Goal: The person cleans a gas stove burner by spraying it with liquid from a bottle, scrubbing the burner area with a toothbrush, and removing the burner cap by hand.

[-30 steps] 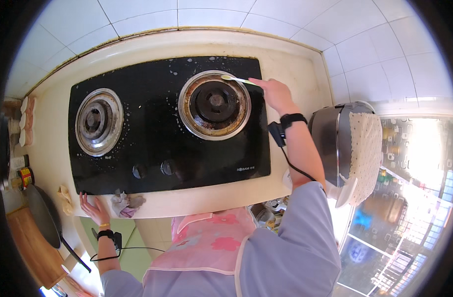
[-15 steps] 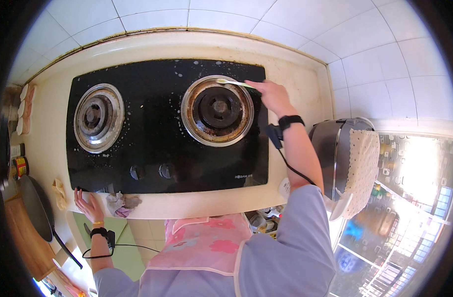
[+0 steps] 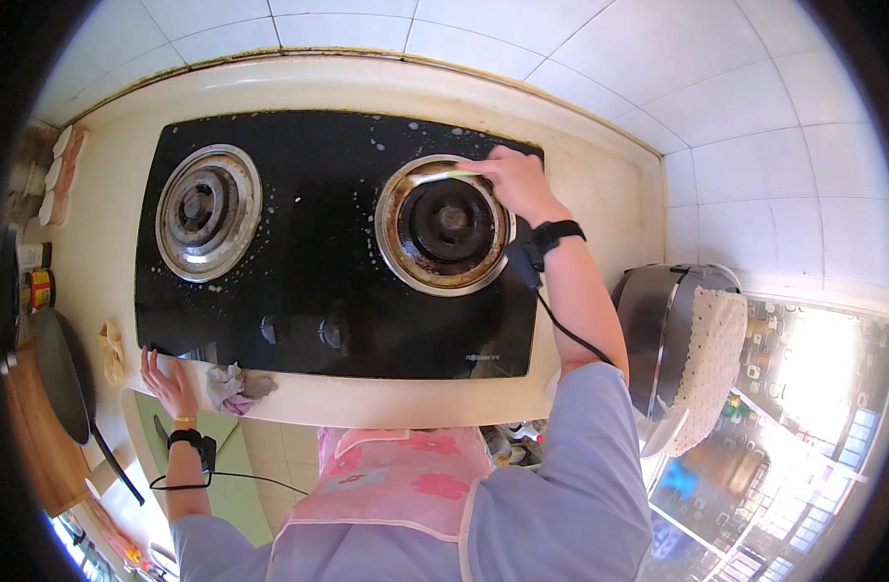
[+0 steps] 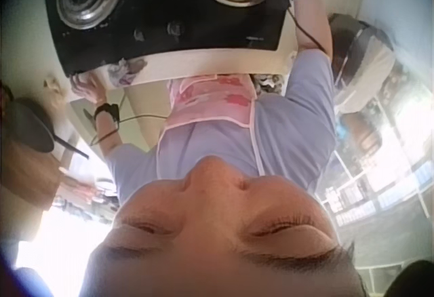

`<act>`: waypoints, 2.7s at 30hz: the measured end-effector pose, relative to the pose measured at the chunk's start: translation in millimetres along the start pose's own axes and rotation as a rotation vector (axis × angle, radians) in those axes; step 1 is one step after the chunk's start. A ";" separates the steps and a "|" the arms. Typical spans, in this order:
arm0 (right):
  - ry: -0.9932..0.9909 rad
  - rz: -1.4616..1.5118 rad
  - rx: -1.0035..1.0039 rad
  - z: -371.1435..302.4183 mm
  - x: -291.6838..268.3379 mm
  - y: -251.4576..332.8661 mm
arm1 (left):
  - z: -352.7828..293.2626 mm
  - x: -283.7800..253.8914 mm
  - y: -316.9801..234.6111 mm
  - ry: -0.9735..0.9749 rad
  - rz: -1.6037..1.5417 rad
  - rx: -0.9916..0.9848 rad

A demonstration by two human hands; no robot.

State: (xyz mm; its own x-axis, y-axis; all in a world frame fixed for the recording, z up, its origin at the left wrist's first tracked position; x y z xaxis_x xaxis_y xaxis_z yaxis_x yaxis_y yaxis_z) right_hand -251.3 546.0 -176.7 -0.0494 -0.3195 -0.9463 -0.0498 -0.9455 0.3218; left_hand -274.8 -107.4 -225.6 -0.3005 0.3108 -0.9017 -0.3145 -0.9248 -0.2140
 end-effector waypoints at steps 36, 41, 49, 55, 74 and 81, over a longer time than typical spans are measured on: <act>0.218 0.288 0.165 59.3 7.8 -46.0 | 2.8 -2.7 -1.6 -0.004 0.028 -0.003; 0.231 0.386 0.110 44.9 17.0 -1.0 | -1.4 -4.2 0.4 0.003 0.032 -0.003; 0.060 0.313 0.358 -35.5 -6.7 -118.4 | -0.1 -4.6 -0.9 0.009 0.021 0.002; 0.010 0.263 0.259 -14.0 17.0 -61.8 | 0.2 -1.2 0.8 0.008 0.026 -0.002; 0.050 0.351 0.380 -66.7 -4.9 -108.6 | -3.4 -4.5 1.1 -0.003 0.036 0.003; 0.129 0.280 0.204 -16.0 14.6 -54.4 | -1.0 -1.7 1.7 0.006 0.044 0.010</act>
State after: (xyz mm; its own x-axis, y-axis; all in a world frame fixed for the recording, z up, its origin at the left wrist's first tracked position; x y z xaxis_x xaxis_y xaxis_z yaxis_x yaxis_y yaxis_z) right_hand -233.3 591.8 -208.5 0.0364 -0.5813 -0.8128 -0.2507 -0.7927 0.5557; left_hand -273.9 -109.8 -224.9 -0.3084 0.2685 -0.9126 -0.3097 -0.9354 -0.1705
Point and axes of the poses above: each hand's wrist, its own z-axis towards the middle knuckle, its own x-axis out of the palm, y = z × x, the point moved 10 cm from there along z, towards the middle knuckle, and after that the axes turned 1 degree about -y, right-handed, at the moved point
